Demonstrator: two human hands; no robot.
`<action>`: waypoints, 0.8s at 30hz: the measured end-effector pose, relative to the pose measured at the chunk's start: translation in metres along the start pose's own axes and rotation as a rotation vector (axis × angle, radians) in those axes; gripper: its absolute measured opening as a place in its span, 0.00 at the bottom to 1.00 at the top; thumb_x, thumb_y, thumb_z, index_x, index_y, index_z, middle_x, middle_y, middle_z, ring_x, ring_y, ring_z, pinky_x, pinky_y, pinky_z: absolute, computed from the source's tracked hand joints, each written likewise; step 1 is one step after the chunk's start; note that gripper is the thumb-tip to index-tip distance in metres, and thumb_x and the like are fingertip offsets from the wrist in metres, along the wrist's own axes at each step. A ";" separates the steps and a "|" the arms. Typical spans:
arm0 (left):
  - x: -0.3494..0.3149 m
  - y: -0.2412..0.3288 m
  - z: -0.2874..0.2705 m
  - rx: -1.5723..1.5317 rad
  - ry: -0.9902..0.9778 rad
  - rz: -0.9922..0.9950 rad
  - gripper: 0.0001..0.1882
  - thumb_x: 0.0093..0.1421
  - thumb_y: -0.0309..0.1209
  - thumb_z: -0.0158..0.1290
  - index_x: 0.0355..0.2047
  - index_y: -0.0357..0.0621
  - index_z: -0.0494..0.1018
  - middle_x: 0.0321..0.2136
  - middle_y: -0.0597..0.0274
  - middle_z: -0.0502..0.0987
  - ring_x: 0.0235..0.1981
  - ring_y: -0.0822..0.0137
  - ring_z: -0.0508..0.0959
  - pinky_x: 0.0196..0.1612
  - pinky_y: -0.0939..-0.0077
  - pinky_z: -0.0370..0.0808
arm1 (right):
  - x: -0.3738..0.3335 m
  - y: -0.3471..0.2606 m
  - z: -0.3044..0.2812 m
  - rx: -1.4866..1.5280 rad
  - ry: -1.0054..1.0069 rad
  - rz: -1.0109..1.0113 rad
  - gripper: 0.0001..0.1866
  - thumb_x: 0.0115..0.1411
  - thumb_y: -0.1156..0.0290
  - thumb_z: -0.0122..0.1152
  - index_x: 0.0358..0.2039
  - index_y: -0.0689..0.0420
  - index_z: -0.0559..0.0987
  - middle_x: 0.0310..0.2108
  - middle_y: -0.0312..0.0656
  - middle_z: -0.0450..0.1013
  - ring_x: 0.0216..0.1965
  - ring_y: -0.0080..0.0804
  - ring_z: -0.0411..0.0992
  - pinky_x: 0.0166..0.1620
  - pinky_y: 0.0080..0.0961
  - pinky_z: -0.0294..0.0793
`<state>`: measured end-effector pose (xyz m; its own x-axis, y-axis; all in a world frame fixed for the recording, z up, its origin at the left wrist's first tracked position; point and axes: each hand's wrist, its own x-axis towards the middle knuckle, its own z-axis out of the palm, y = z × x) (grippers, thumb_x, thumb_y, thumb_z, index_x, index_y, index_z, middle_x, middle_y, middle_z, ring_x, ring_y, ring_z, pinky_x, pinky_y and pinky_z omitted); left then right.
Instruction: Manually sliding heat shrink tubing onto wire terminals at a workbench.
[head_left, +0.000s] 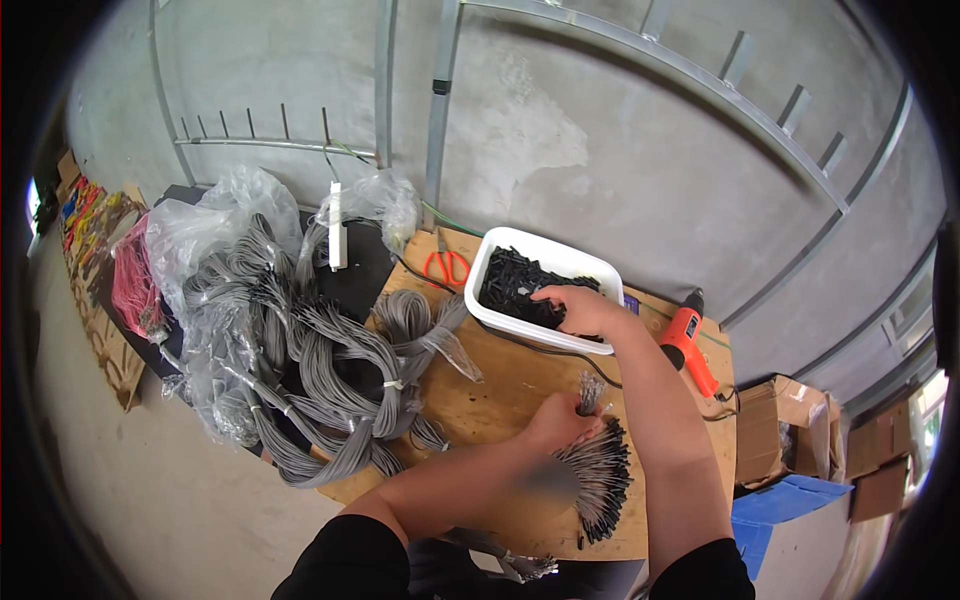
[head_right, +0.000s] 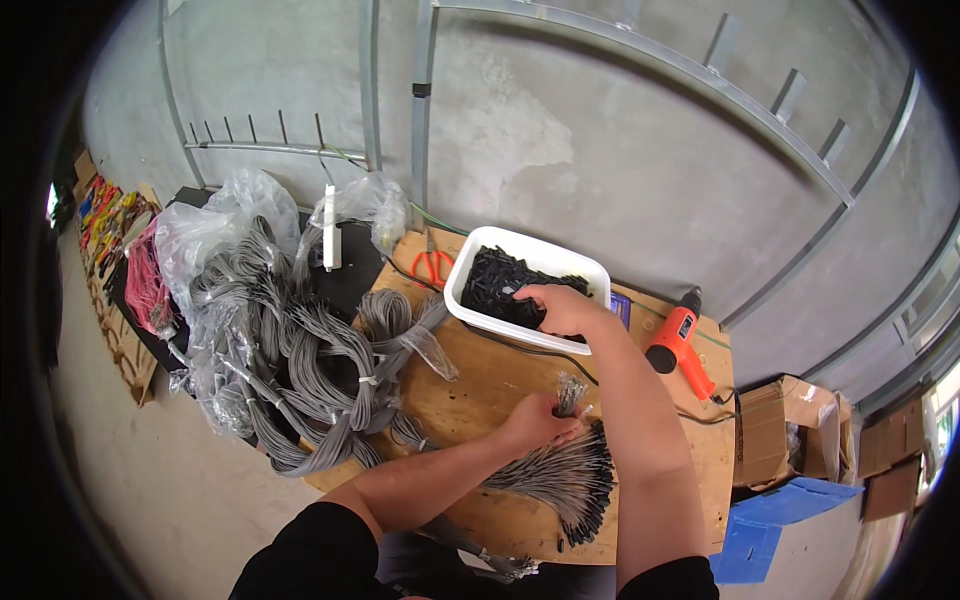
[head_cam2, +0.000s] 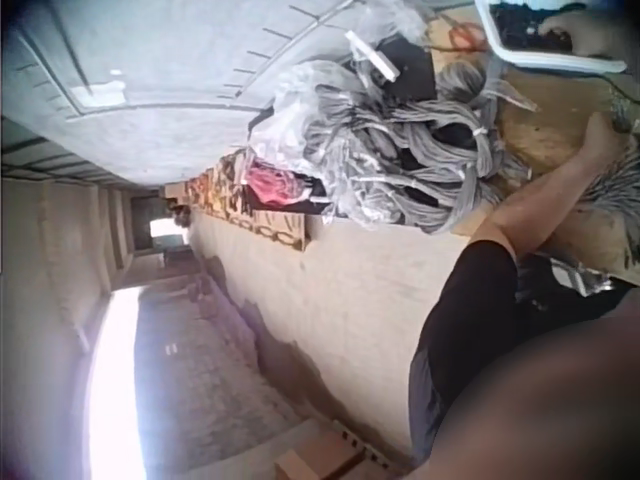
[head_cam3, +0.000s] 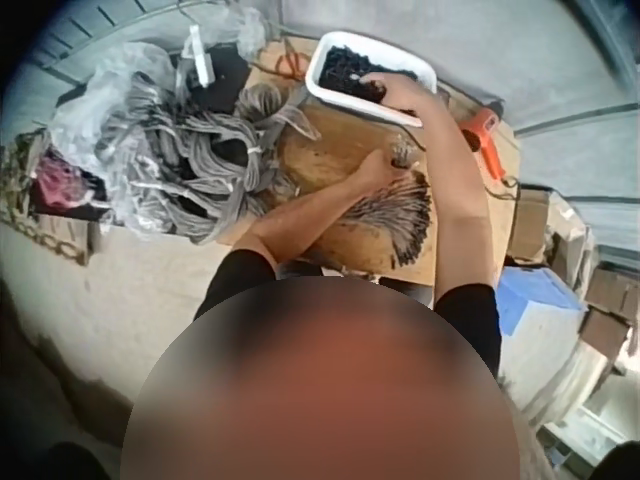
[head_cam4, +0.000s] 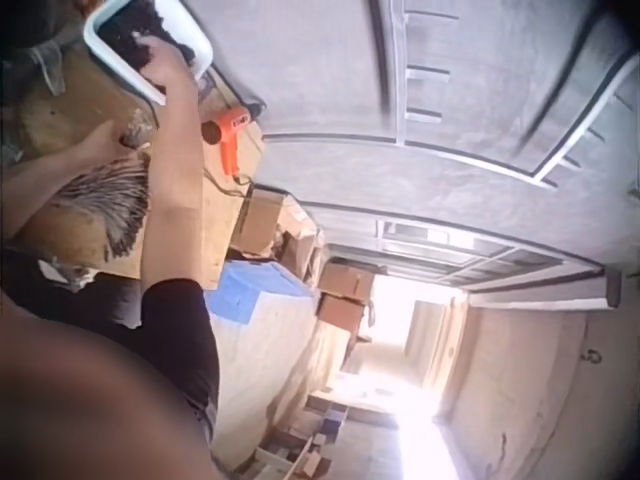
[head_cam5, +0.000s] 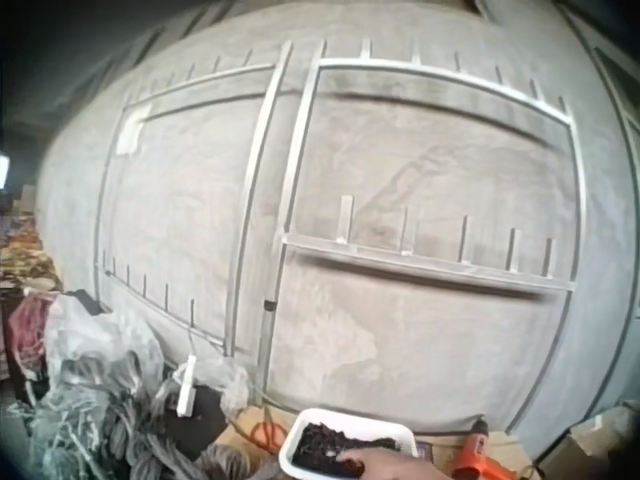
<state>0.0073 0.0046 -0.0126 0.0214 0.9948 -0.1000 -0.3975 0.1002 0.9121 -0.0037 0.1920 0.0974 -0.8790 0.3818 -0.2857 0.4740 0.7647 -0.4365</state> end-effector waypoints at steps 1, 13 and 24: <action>0.000 -0.002 -0.002 -0.025 -0.006 0.007 0.03 0.58 0.20 0.54 0.33 0.34 0.72 0.19 0.64 0.74 0.18 0.76 0.71 0.21 0.81 0.65 | 0.008 -0.009 0.004 -0.003 -0.005 -0.011 0.39 0.46 0.80 0.64 0.61 0.45 0.71 0.52 0.46 0.73 0.53 0.38 0.72 0.55 0.30 0.71; -0.010 0.020 0.004 0.214 0.105 -0.008 0.14 0.58 0.25 0.57 0.17 0.37 0.68 0.13 0.64 0.71 0.13 0.75 0.68 0.17 0.76 0.62 | 0.049 -0.036 0.028 -0.041 0.224 -0.144 0.20 0.50 0.70 0.72 0.45 0.52 0.80 0.42 0.50 0.75 0.47 0.47 0.74 0.51 0.36 0.74; -0.016 0.032 0.009 0.040 0.064 0.001 0.13 0.58 0.25 0.58 0.18 0.36 0.70 0.13 0.64 0.72 0.13 0.75 0.70 0.17 0.77 0.62 | 0.038 -0.006 0.009 1.337 0.362 0.147 0.07 0.56 0.80 0.58 0.37 0.58 0.77 0.26 0.38 0.72 0.24 0.26 0.69 0.25 0.19 0.66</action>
<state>0.0025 -0.0076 0.0219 -0.0379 0.9917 -0.1232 -0.3604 0.1014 0.9273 -0.0389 0.1976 0.0818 -0.6845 0.6830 -0.2551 0.0713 -0.2855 -0.9557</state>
